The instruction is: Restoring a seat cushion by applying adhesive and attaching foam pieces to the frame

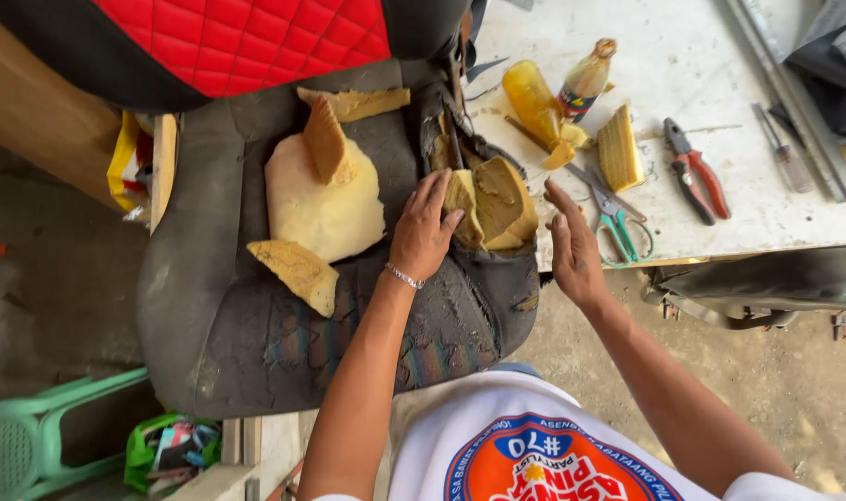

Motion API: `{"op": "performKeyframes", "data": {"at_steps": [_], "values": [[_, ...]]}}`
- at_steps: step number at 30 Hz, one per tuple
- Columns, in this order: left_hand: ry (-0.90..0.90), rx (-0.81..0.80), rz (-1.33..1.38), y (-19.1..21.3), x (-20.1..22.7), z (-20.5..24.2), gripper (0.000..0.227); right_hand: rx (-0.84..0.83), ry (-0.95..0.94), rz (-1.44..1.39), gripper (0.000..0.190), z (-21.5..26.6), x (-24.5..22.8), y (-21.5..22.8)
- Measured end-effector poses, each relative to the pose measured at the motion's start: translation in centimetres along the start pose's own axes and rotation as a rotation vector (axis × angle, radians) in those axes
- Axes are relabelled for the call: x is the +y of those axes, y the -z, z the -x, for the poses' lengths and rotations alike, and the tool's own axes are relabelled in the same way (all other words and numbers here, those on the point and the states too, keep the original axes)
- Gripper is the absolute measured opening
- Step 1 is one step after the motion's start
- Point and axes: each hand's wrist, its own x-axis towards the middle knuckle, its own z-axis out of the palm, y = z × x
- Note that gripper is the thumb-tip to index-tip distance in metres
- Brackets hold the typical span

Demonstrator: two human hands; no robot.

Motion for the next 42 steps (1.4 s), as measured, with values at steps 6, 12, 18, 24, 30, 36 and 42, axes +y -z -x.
{"op": "performKeyframes", "data": {"at_steps": [6, 12, 18, 24, 30, 36, 42], "values": [[-0.01, 0.015, -0.009, -0.3, -0.4, 0.0, 0.066, 0.011, -0.053, -0.079, 0.06, 0.8, -0.4, -0.3], [-0.023, 0.028, -0.015, -0.2, -0.3, 0.0, 0.066, 0.019, -0.112, -0.075, 0.059, 3.0, 0.3, -0.3], [-0.001, 0.002, -0.044, 0.1, 0.4, -0.2, 0.065, 0.063, -0.178, -0.103, 0.058, 3.4, 2.4, -0.2], [0.027, -0.063, -0.072, 0.4, 0.7, -0.1, 0.068, 0.07, -0.325, 0.043, 0.056, 5.4, 5.2, 1.6], [-0.072, 0.042, -0.01, 0.0, 0.1, -0.1, 0.07, -0.134, -0.249, 0.342, 0.066, 7.4, 9.3, 0.3], [0.008, 0.155, -0.123, -0.2, -0.6, -0.3, 0.082, -0.308, 0.001, 0.755, 0.079, 11.4, 15.0, -1.7], [0.101, 0.142, -0.138, -1.0, -2.5, -0.3, 0.093, -0.262, -0.007, 0.615, 0.073, 11.1, 15.9, -1.5]]}}
